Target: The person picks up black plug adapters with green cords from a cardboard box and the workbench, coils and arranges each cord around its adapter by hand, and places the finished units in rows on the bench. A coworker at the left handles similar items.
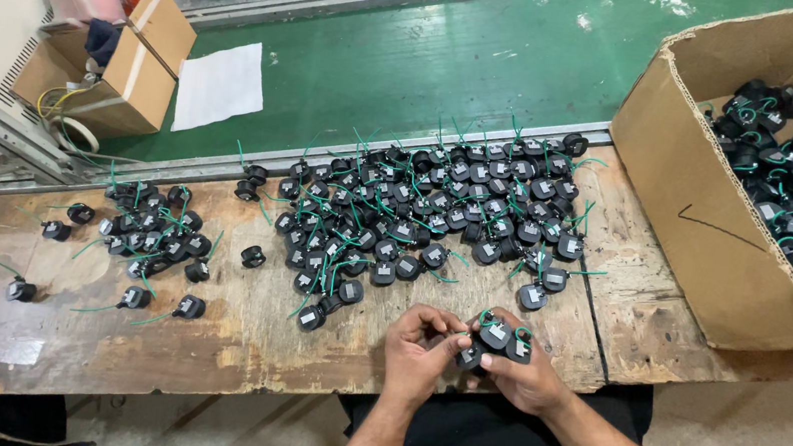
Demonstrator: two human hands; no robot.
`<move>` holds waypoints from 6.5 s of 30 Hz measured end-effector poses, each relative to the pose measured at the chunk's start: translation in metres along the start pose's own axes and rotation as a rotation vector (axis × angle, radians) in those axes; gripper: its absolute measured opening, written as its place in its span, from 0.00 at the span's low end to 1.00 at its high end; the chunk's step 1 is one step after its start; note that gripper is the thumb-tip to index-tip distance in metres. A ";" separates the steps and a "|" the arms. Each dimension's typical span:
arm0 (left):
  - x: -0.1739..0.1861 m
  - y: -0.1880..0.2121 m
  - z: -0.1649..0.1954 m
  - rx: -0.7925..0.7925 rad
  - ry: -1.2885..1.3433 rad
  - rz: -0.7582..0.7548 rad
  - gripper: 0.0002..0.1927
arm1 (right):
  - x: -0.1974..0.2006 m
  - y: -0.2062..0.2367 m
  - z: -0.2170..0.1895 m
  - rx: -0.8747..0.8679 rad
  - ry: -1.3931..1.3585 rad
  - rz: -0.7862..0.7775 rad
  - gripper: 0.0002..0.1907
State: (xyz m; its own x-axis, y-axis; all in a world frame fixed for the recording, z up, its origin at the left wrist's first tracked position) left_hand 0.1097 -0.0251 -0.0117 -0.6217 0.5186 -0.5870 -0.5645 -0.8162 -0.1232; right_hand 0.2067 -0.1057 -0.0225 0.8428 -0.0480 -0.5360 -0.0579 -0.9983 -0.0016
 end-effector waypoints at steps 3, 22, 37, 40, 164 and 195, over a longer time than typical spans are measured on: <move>-0.009 -0.001 0.049 -0.321 -0.358 -0.082 0.09 | 0.001 -0.001 -0.001 0.004 -0.007 0.002 0.27; -0.015 -0.036 0.123 -0.907 -1.172 0.176 0.16 | 0.019 -0.002 -0.003 0.089 -0.387 0.093 0.26; -0.048 -0.016 0.132 -1.046 -0.885 -0.160 0.12 | 0.013 -0.005 -0.009 0.115 -0.400 0.065 0.29; -0.067 -0.006 0.114 -0.930 -0.707 -0.243 0.14 | 0.013 -0.005 -0.008 0.084 -0.369 0.096 0.31; 0.021 -0.006 0.063 -0.441 -0.362 0.195 0.19 | -0.012 -0.006 -0.045 0.390 1.171 0.189 0.26; -0.019 -0.007 0.042 -0.400 -0.545 -0.160 0.14 | -0.011 -0.006 -0.035 0.363 1.254 0.267 0.19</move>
State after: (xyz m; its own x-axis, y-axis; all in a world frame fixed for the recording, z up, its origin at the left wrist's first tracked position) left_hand 0.1022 -0.0185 0.0336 -0.7907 0.6088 -0.0645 -0.4935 -0.6961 -0.5214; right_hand 0.2165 -0.1002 0.0130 0.6915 -0.4319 0.5791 -0.2706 -0.8981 -0.3467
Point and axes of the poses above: each hand's wrist, its own y-axis away from the middle knuckle, its own x-axis out of the back of the hand, z = x × y, the point moved 10 cm from there along -y, towards the middle knuckle, and after that the axes turned 13 degrees about y, right-handed, at the moved point
